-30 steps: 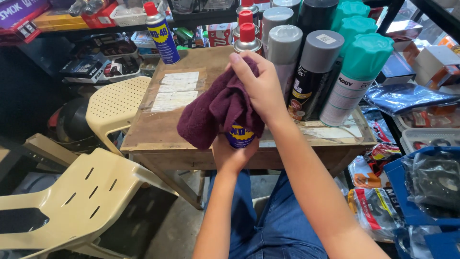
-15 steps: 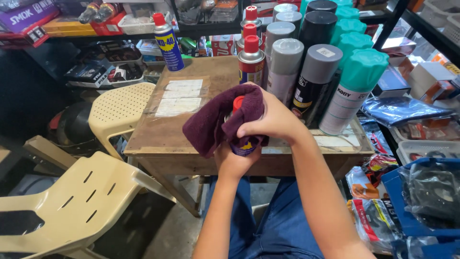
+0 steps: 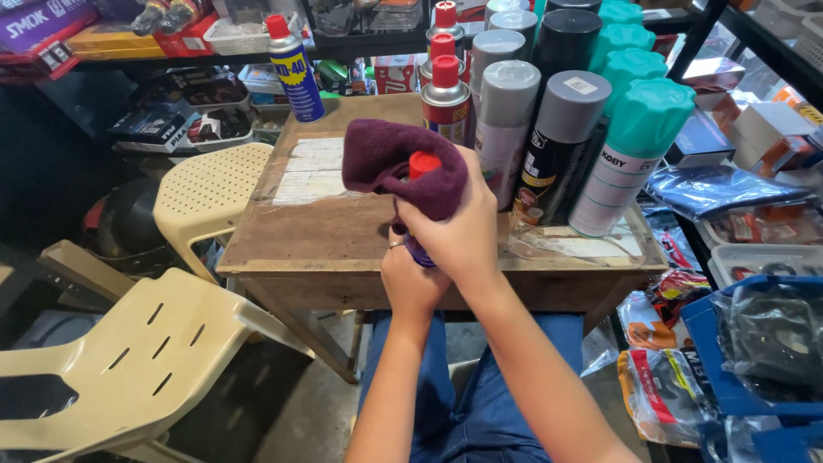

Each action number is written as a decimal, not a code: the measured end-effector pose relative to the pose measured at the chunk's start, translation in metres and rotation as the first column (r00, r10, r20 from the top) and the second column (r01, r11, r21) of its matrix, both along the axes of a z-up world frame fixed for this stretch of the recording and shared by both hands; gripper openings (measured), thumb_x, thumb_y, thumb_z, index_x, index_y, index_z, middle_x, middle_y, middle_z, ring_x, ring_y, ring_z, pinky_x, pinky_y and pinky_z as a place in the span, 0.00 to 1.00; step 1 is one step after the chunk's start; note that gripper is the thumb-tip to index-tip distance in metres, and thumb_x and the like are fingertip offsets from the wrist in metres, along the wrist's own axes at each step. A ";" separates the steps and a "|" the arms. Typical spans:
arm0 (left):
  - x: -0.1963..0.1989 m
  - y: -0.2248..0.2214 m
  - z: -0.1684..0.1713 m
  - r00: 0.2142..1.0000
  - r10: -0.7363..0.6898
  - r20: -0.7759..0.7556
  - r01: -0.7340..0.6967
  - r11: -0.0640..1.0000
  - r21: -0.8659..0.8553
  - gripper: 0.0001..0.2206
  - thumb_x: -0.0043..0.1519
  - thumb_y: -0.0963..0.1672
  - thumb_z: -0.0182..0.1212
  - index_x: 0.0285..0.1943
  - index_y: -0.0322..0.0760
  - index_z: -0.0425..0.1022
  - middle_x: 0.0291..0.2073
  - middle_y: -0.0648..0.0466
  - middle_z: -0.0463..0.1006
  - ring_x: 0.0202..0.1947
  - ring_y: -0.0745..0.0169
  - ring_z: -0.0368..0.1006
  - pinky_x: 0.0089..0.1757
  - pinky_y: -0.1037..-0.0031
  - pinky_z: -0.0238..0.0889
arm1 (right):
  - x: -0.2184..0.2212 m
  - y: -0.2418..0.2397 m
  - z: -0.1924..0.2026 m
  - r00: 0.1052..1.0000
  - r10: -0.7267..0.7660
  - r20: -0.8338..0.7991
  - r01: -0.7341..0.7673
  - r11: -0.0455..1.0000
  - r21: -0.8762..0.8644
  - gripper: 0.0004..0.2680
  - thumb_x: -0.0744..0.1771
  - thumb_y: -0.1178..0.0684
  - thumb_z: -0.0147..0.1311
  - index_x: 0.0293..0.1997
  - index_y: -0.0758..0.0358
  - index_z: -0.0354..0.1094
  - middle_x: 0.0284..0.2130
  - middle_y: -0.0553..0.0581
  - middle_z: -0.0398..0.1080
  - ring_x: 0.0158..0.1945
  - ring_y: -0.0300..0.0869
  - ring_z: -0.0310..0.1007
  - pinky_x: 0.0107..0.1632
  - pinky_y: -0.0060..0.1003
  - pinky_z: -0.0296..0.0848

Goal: Cleaning and inspecting a spray can of lubricant with a rag.

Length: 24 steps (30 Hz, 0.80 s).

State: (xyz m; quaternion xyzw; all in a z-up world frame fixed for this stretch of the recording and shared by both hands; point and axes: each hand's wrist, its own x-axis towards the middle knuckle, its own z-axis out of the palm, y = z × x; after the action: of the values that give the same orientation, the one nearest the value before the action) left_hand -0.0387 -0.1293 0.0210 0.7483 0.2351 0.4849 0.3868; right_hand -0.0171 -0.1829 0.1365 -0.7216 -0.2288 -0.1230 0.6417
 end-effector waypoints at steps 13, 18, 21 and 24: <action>-0.002 -0.001 -0.004 0.993 -0.027 0.112 0.019 0.997 0.076 0.21 0.47 0.47 0.61 0.50 0.39 0.77 0.26 0.43 0.78 0.31 0.27 0.75 0.32 0.50 0.69 | 0.012 0.013 -0.034 0.889 -0.258 0.378 0.179 0.956 0.232 0.22 0.54 0.44 0.75 0.42 0.56 0.64 0.34 0.58 0.72 0.40 0.57 0.75 0.49 0.47 0.75; 0.001 0.002 -0.010 0.994 -0.027 0.104 0.020 0.997 0.070 0.23 0.47 0.47 0.62 0.52 0.37 0.76 0.26 0.42 0.77 0.31 0.27 0.75 0.33 0.49 0.69 | 0.009 0.010 -0.038 0.907 -0.219 0.358 0.139 0.961 0.237 0.24 0.54 0.45 0.76 0.44 0.59 0.63 0.34 0.62 0.71 0.41 0.60 0.75 0.48 0.50 0.74; 0.000 -0.001 -0.009 0.995 -0.011 0.104 0.004 0.998 0.070 0.24 0.48 0.47 0.62 0.54 0.35 0.74 0.26 0.39 0.77 0.32 0.26 0.75 0.32 0.47 0.67 | 0.006 0.012 -0.034 0.912 -0.213 0.350 0.128 0.960 0.251 0.24 0.54 0.46 0.76 0.44 0.61 0.63 0.35 0.64 0.72 0.41 0.63 0.74 0.48 0.53 0.74; -0.003 -0.002 0.000 0.995 -0.028 0.095 0.025 0.999 0.030 0.25 0.50 0.48 0.61 0.56 0.36 0.72 0.27 0.37 0.77 0.34 0.24 0.75 0.33 0.44 0.67 | 0.002 0.009 -0.034 0.895 -0.258 0.365 0.164 0.949 0.267 0.24 0.54 0.46 0.76 0.45 0.63 0.64 0.35 0.67 0.72 0.41 0.66 0.73 0.47 0.59 0.73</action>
State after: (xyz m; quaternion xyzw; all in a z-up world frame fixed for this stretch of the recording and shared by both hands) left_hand -0.0415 -0.1310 0.0206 0.7327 0.1995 0.5184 0.3933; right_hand -0.0153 -0.1739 0.1020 -0.6233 -0.2579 -0.3611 0.6439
